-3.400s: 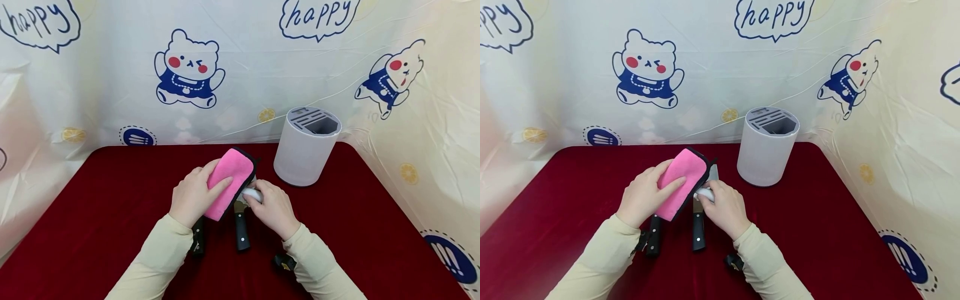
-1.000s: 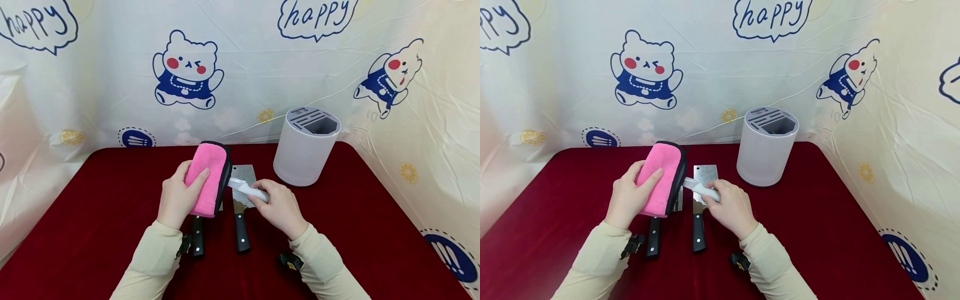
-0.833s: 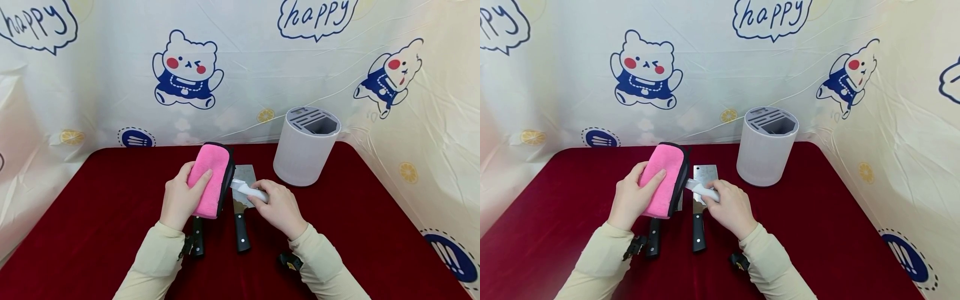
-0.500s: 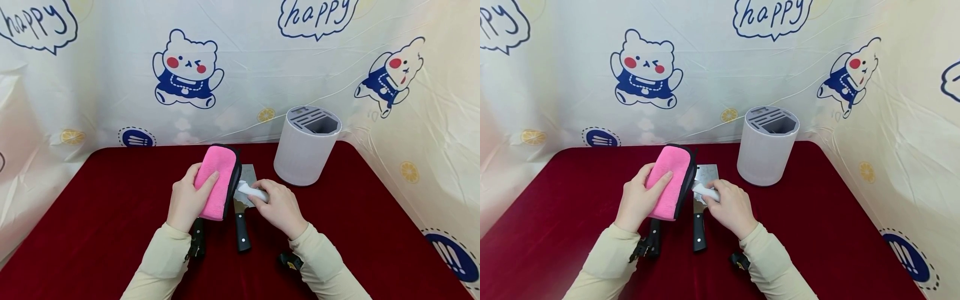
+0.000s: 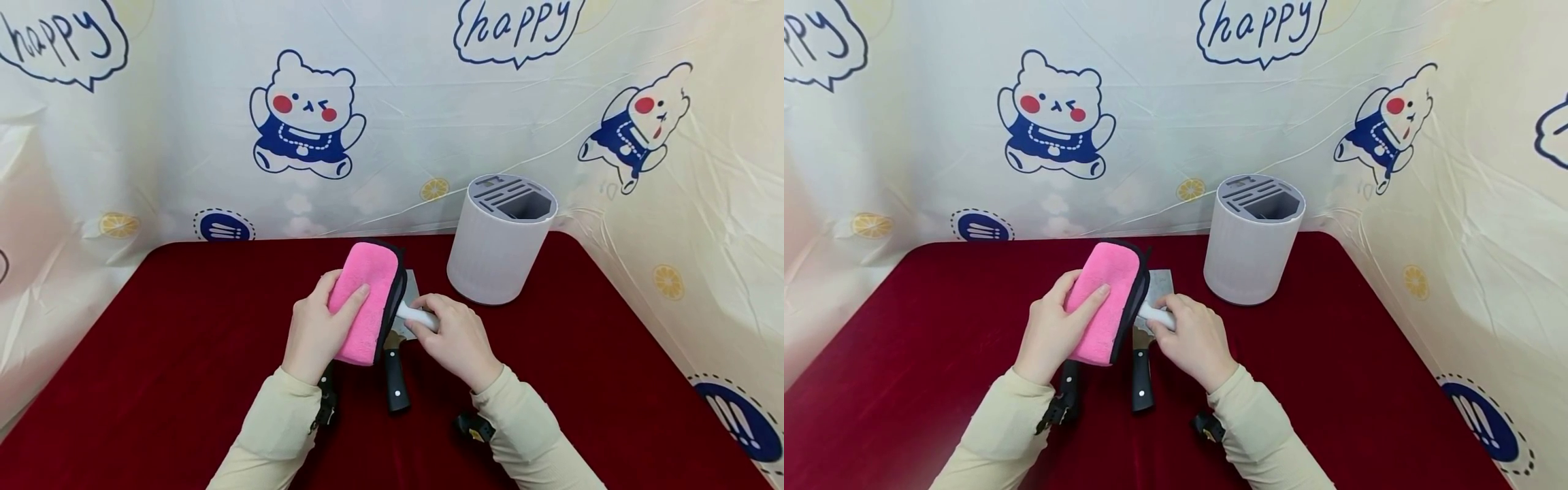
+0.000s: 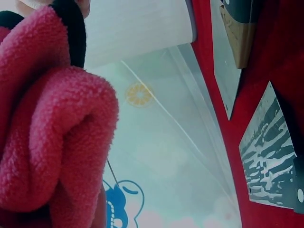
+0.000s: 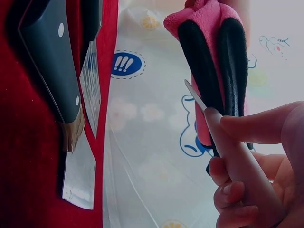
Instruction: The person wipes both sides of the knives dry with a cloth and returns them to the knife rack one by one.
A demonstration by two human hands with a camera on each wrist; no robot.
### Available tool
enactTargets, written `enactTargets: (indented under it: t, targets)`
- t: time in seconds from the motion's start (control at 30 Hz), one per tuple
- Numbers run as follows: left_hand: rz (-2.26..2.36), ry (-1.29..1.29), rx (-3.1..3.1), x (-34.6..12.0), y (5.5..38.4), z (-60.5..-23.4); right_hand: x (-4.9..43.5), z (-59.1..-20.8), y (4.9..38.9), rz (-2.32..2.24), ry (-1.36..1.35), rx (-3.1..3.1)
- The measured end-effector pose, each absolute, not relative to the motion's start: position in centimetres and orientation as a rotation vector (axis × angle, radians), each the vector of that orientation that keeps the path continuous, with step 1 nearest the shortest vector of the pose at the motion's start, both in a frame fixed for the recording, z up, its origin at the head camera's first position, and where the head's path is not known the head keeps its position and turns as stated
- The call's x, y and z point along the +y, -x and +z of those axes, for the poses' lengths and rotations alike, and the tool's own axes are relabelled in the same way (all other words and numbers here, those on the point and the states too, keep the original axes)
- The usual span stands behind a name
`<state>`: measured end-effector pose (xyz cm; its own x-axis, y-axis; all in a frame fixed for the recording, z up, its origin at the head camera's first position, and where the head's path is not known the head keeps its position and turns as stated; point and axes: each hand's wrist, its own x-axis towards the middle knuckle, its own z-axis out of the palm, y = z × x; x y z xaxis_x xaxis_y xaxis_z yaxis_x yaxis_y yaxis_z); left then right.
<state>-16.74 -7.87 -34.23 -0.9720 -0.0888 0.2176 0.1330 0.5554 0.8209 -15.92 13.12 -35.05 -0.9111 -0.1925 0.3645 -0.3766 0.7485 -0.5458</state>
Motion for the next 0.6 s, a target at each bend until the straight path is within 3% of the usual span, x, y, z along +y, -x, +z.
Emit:
enactTargets:
  t: [0.6]
  targets:
    - [-1.359,0.059,-2.559,-7.62,16.78,-34.14,13.27,-34.99,15.94,0.925,-0.450,-2.649]
